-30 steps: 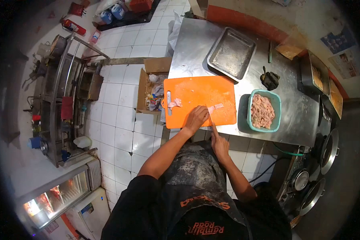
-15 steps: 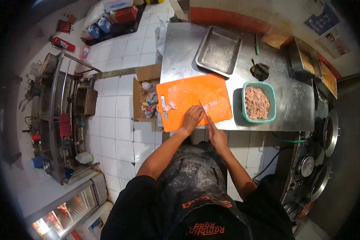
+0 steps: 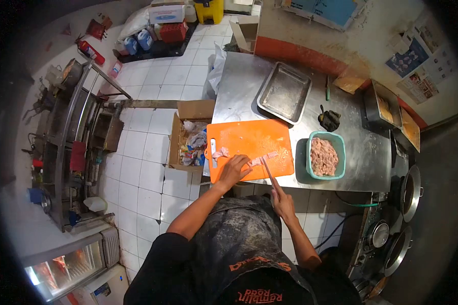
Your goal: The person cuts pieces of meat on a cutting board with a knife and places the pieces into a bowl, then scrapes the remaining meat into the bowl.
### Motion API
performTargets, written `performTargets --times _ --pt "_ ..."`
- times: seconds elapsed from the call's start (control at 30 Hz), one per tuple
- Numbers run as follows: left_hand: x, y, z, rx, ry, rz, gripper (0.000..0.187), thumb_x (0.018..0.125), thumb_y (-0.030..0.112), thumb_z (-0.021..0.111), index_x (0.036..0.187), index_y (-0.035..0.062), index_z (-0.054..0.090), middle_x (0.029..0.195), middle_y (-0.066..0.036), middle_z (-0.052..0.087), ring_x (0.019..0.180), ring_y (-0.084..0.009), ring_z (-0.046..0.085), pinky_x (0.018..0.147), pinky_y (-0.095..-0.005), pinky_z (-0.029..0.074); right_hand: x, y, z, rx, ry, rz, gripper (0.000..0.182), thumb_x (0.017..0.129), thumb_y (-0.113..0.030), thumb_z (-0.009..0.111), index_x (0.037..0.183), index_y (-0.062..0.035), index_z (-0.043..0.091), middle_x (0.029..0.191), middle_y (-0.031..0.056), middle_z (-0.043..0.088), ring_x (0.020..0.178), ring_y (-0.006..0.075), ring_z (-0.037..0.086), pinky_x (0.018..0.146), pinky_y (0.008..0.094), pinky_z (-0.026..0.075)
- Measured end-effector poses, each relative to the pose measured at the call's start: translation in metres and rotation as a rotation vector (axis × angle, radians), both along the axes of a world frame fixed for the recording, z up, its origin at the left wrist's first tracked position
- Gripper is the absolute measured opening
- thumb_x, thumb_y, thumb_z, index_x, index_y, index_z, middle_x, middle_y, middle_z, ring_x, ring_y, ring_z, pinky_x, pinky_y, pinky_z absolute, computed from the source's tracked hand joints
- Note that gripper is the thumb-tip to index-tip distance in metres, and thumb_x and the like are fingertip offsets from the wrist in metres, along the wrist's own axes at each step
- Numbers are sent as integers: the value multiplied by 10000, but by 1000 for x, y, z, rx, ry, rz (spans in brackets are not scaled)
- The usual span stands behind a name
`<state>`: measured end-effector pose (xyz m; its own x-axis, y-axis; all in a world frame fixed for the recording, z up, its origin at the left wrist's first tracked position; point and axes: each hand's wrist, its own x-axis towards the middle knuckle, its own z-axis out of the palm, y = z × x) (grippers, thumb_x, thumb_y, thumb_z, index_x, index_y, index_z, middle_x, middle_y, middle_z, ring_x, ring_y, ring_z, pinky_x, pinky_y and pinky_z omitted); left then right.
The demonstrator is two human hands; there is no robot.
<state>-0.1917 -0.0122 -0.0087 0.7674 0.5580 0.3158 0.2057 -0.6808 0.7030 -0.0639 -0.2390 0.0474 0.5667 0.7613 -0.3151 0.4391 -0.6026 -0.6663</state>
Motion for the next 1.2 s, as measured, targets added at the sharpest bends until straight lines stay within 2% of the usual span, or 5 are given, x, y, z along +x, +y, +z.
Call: performTargets --times 0.33,0.6,0.93,0.97,1.2 --pt "35 0 20 63 -83 -49 80 812 108 705 859 51 676 850 -78 645 829 -272 612 825 -412 465 10 19 9 -37 -45 -147 514 1006 -278 505 1507 -301 389 795 291 652 742 461 661 652 519 482" --pt "61 4 60 -542 -11 -104 200 848 169 683 940 -6 717 849 -148 730 755 -313 705 674 -388 551 11 19 4 138 -6 -288 498 1010 -301 477 1497 -225 410 1035 256 679 923 461 650 762 497 516" --pt "2 23 18 -301 250 68 170 826 130 648 855 -20 720 755 -205 699 707 -354 694 668 -416 556 -14 24 -15 -54 56 -114 507 998 -278 541 1492 -274 425 1020 270 687 966 456 655 806 457 523" --pt "-2 24 18 -304 255 77 170 826 130 648 855 -20 720 755 -205 699 707 -354 694 668 -416 556 -15 25 -13 -33 -9 -147 487 1007 -322 502 1485 -342 414 724 292 620 713 467 649 660 531 486" --pt "-17 20 30 -213 292 135 184 847 154 645 864 -14 721 763 -187 700 719 -327 695 679 -417 552 -19 25 -22 -56 -48 46 523 992 -254 542 1496 -299 411 841 258 680 811 438 679 687 490 517"
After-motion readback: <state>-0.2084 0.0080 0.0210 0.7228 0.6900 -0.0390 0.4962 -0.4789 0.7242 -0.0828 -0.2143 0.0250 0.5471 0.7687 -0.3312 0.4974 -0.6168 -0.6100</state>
